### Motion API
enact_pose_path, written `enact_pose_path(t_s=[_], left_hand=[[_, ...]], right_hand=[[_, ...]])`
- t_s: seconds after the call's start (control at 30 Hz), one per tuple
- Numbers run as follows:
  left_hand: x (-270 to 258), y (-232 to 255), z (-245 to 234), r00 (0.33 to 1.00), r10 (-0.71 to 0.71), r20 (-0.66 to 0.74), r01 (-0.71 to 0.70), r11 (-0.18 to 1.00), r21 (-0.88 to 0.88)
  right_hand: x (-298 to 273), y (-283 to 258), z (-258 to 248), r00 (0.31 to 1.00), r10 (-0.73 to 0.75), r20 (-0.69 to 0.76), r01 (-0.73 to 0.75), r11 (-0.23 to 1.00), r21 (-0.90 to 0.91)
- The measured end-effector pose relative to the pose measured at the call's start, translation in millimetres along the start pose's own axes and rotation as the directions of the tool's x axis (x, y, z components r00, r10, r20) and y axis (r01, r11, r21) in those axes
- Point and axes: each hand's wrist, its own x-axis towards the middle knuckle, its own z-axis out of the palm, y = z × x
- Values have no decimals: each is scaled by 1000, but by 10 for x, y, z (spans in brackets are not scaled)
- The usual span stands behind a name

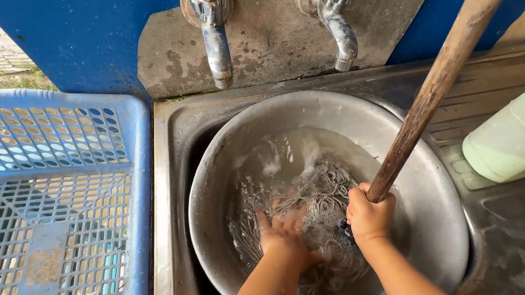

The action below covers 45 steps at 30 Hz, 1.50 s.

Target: The person is washing a mop in a basin with water and detergent.

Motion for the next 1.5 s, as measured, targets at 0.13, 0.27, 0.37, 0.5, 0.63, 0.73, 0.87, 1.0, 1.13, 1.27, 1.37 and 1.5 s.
enact_pose_path(t_s=[0.13, 0.27, 0.37, 0.5, 0.63, 0.73, 0.87, 1.0, 1.13, 1.27, 1.37, 1.5], left_hand=[[-326, -11, -239, 998, -49, -36, 48, 999, -19], [-343, -18, -349, 999, -30, -33, 28, 997, -70], [-321, -25, -347, 999, -34, -32, 32, 998, -61], [-111, -39, -326, 1000, -28, -11, 28, 998, -49], [-122, -75, -450, 1000, -21, 18, 22, 996, -86], [-71, -112, -537, 998, 44, 38, -41, 997, -69], [-84, -155, -651, 998, -5, -63, 1, 998, -68], [77, -177, -732, 994, -53, -93, 45, 995, -85], [219, -257, -864, 995, -54, -81, 42, 988, -149], [777, -363, -704, 998, 51, 40, -41, 974, -222], [1078, -411, -555, 997, 73, 28, -56, 918, -393], [246, -400, -1196, 983, 7, -184, -38, 985, -168]], right_hand=[[-18, 5, 21, 1000, -18, -21, 18, 1000, 2], [47, 28, -4, 999, -25, -24, 25, 999, -25], [69, 82, -21, 1000, -30, 6, 30, 999, -13], [151, 49, 25, 1000, -25, 3, 25, 1000, -17], [266, 63, 64, 1000, -29, 1, 29, 1000, -6], [350, 51, 106, 1000, -17, 6, 17, 999, 31], [479, 69, 150, 998, -55, 17, 55, 998, 30], [581, -1, 228, 997, -73, 12, 73, 997, 27], [742, 7, 317, 997, -77, -11, 77, 997, 2], [887, 2, 377, 994, -107, -2, 107, 994, 28], [939, 18, 397, 994, -112, -2, 112, 993, 32], [962, 42, 395, 992, -127, 1, 127, 991, 33]])
